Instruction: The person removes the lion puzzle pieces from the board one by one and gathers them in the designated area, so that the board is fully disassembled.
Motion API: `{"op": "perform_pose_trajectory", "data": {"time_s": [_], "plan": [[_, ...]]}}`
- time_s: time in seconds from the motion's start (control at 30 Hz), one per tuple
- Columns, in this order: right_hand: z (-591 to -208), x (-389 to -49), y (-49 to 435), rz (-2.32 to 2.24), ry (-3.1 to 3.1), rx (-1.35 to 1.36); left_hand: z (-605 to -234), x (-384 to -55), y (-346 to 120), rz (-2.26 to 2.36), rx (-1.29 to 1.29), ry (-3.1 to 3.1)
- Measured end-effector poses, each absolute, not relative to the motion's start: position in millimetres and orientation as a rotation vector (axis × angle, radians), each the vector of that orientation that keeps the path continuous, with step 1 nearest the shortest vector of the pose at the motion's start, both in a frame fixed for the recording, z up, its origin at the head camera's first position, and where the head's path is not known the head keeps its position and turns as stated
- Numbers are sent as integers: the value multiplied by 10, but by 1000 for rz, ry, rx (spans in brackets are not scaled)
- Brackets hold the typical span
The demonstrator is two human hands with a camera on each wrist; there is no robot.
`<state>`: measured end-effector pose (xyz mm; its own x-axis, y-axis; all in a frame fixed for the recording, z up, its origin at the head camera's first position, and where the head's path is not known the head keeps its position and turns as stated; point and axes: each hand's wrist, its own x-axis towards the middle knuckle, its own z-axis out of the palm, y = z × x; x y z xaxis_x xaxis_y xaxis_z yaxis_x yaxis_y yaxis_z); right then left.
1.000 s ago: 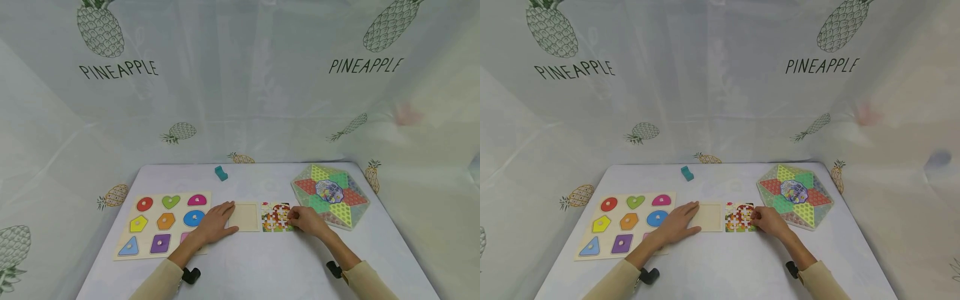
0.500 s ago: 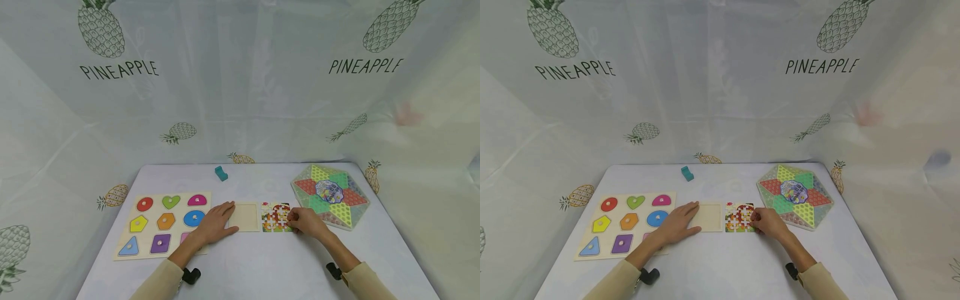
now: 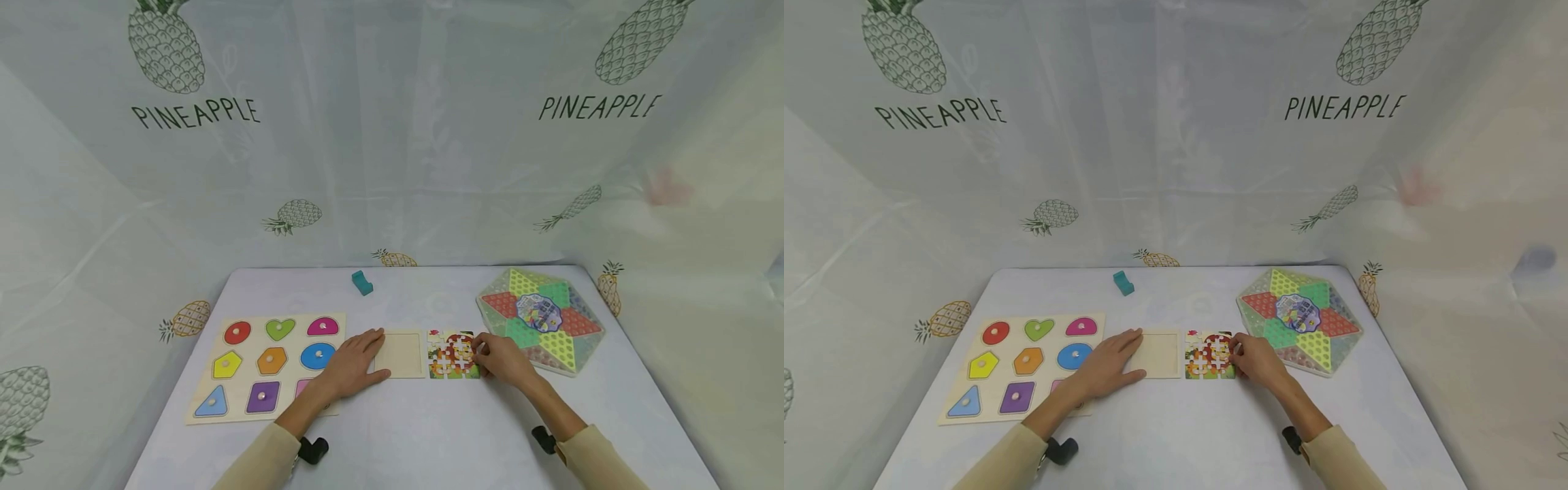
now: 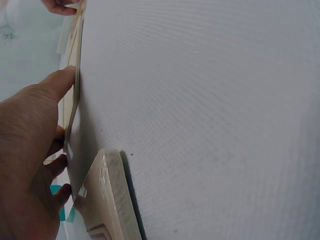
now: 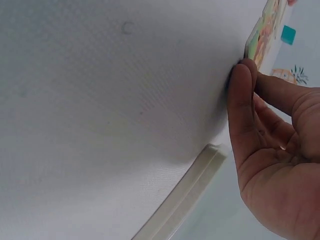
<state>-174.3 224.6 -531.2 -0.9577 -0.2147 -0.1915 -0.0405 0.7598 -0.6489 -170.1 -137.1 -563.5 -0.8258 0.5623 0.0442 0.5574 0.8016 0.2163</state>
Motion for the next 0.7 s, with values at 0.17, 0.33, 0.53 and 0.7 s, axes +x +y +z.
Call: {"op": "perform_pose_trajectory", "data": {"time_s": [0.17,0.33,0.53,0.7], "plan": [[-5302,-1749,2250,-957,2716,-201,-5647,-1712,-1370,329,921,2962],[-5286,-1754,2253,-916,2719,-227,-5631,-1706,-1370,347,921,2957],[-5277,-1763,2252,-863,2724,-256,-5621,-1696,-1367,359,917,2949],[-5271,-1769,2253,-851,2735,-257,-5631,-1702,-1368,369,923,2952]]}}
